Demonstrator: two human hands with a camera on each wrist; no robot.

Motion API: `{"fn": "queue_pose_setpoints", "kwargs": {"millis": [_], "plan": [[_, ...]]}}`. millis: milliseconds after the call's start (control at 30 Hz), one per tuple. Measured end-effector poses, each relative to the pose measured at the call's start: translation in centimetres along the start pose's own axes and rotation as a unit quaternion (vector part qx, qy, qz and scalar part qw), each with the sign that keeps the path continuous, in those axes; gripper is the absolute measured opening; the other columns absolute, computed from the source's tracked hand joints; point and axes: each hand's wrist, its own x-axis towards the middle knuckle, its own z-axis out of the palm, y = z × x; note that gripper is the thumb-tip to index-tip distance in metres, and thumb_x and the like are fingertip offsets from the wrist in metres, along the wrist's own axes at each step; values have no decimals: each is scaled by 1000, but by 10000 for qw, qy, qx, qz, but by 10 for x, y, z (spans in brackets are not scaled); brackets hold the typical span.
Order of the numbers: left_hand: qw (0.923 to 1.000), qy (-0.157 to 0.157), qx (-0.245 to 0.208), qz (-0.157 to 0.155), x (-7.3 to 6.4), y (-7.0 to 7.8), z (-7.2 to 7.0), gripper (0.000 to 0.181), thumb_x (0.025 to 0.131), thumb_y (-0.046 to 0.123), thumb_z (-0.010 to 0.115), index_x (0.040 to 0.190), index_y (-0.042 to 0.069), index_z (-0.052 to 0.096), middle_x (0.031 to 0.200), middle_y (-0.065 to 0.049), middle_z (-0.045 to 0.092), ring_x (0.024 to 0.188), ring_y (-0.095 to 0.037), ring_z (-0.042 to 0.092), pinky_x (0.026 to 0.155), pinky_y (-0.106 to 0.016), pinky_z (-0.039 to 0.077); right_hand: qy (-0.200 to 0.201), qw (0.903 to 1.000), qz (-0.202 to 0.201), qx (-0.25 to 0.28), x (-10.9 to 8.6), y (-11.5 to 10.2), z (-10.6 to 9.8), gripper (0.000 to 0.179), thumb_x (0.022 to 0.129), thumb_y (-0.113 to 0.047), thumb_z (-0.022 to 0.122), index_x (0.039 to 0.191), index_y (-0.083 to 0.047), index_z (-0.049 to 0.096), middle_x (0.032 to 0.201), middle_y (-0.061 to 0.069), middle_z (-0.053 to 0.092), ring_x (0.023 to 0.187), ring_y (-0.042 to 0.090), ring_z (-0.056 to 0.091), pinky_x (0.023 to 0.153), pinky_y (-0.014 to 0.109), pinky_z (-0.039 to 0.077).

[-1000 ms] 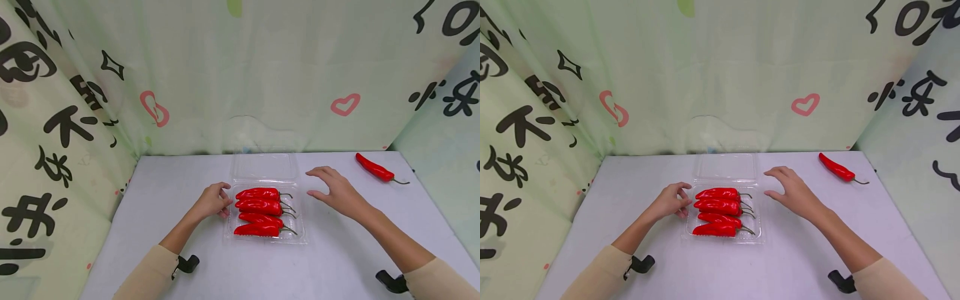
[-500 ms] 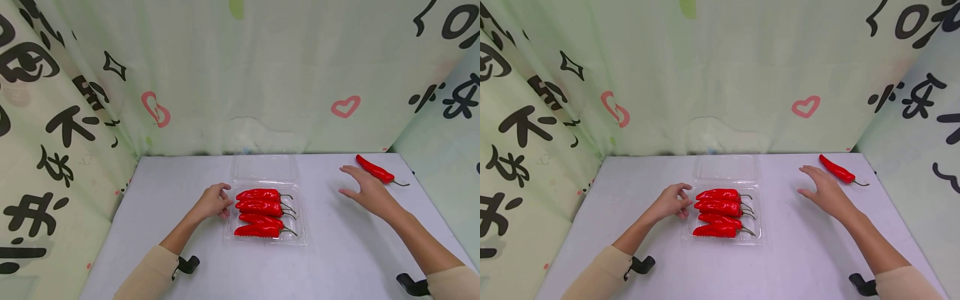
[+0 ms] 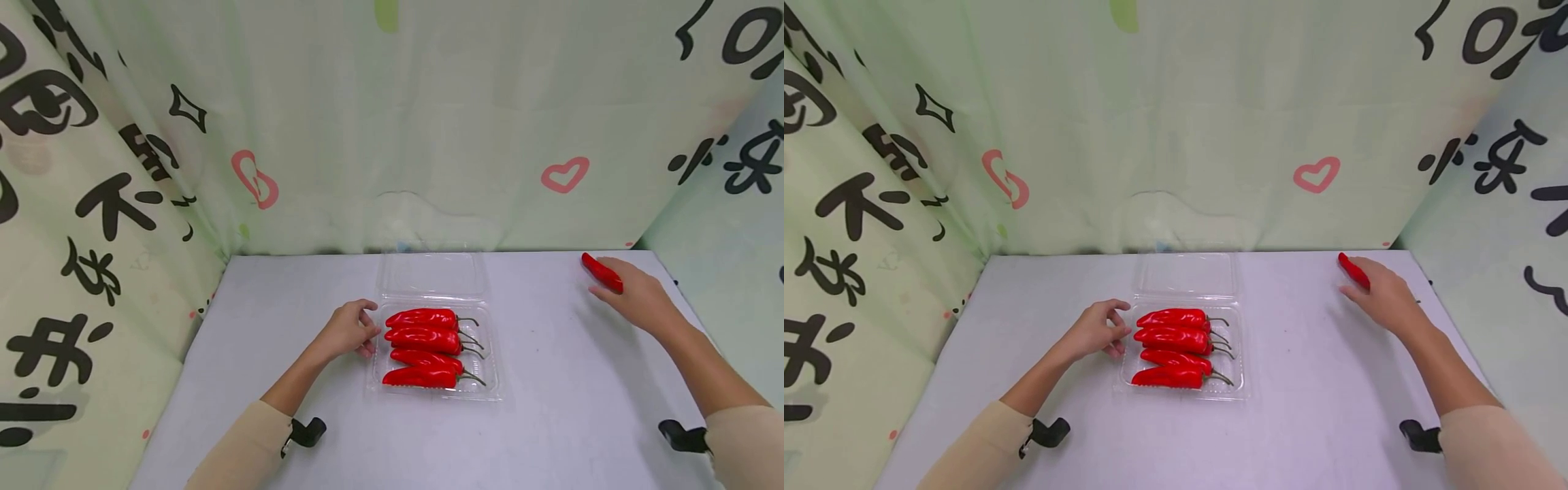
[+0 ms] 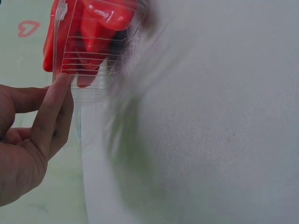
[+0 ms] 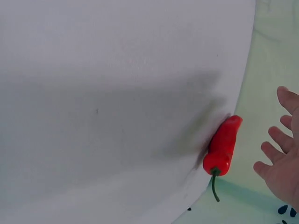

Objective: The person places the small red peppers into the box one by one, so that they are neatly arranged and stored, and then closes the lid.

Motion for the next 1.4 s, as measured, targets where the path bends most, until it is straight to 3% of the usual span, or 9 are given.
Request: {"fn": "queue_pose_setpoints", "kwargs": {"millis": [167, 433, 700, 833, 1100, 1400], "plan": [[10000, 12, 22, 5, 1, 2, -1, 50, 97, 5, 68, 144, -1, 51, 91, -12, 64, 57, -19, 69, 56, -29, 62, -103, 9992, 387, 56, 9, 18, -3, 78, 100, -28, 66, 159, 3, 25, 148, 41, 32, 127, 62, 33, 86, 70, 57], [10000, -3, 4, -25, 0, 2, -1, 51, 96, 5, 70, 143, -2, 51, 91, -12, 64, 56, -19, 69, 56, -30, 62, -196, 9951, 919, 303, 20, 38, 3, 74, 107, -38, 52, 161, 1, 21, 151, 44, 27, 134, 65, 28, 95, 77, 46], [10000, 14, 15, -82, 1, 1, -1, 52, 96, 5, 70, 143, -1, 51, 92, -13, 65, 56, -19, 69, 55, -30, 62, -142, 9873, 1508, 479, 27, 49, 7, 71, 109, -41, 44, 161, 1, 19, 152, 44, 24, 136, 66, 26, 97, 75, 46], [10000, 4, 25, -79, 1, 1, -1, 52, 96, 6, 70, 144, -1, 51, 91, -12, 64, 56, -19, 69, 55, -30, 62, -160, 9849, 1667, 436, 30, 53, 7, 68, 109, -37, 44, 160, 2, 21, 153, 44, 25, 137, 65, 26, 98, 74, 47], [10000, -17, 42, -81, 2, 1, -1, 51, 96, 6, 71, 143, -1, 52, 91, -13, 65, 56, -19, 69, 55, -30, 62, 59, 9824, 1844, 283, 32, 56, 8, 56, 106, -13, 46, 153, 11, 30, 143, 43, 36, 126, 60, 34, 103, 68, 49], [10000, -7, -5, -81, 2, 1, 0, 51, 96, 4, 70, 143, -2, 51, 90, -12, 65, 55, -18, 68, 54, -30, 62, -162, 9815, 1858, 434, 36, 58, 12, 60, 105, -13, 52, 154, 10, 28, 142, 44, 34, 125, 60, 35, 102, 68, 50]]}}
